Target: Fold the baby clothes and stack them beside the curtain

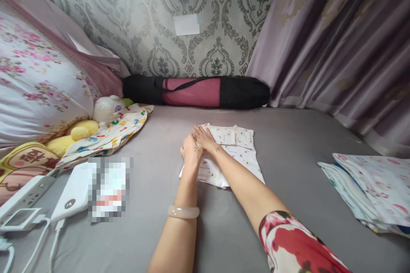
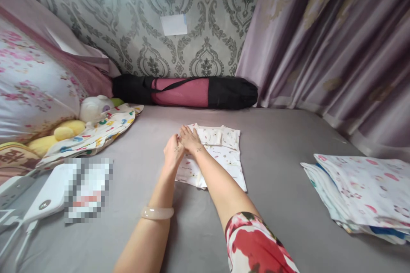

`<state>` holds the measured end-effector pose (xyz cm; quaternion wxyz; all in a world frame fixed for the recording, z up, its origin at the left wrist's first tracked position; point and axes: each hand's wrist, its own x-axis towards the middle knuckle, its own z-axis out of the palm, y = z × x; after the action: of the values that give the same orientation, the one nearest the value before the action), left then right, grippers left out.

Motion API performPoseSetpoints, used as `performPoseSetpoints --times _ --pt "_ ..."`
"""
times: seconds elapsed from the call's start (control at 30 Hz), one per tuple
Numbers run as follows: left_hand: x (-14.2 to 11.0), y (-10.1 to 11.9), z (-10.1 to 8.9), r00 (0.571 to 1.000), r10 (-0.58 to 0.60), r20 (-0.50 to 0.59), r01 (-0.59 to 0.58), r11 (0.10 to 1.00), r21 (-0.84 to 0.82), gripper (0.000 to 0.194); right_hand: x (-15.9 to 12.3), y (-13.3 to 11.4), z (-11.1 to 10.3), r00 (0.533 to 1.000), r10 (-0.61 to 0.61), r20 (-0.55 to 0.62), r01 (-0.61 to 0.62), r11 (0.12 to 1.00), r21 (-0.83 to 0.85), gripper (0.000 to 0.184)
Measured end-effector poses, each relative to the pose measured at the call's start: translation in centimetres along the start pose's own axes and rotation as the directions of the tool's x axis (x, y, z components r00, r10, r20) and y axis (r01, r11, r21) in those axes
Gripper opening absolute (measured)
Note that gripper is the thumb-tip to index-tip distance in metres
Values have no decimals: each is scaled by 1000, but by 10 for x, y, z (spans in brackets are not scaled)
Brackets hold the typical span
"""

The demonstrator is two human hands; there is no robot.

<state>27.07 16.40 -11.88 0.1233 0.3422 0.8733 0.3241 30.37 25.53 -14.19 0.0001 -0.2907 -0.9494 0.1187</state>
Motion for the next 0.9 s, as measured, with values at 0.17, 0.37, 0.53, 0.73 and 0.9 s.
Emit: performPoseSetpoints --times 0.17,0.37,0.53,0.73,0.9 --pt "-2 2 1 999 48 -6 -47 999 22 39 -18 6 -14 979 169 -111 -163 984 66 58" --pt "-7 2 14 972 223 69 -231 964 133 47 -43 29 -9 929 337 -153 -333 942 50 57" --pt "-8 -1 23 942 271 198 -305 937 172 48 -46 34 -2 934 330 -140 -324 944 61 57" --pt "-9 -2 22 933 271 238 -317 931 183 45 -45 33 -3 928 344 -146 -332 938 96 56" --pt "-12 2 19 927 278 251 -328 926 188 39 -52 41 -10 904 393 -167 -374 918 133 59"
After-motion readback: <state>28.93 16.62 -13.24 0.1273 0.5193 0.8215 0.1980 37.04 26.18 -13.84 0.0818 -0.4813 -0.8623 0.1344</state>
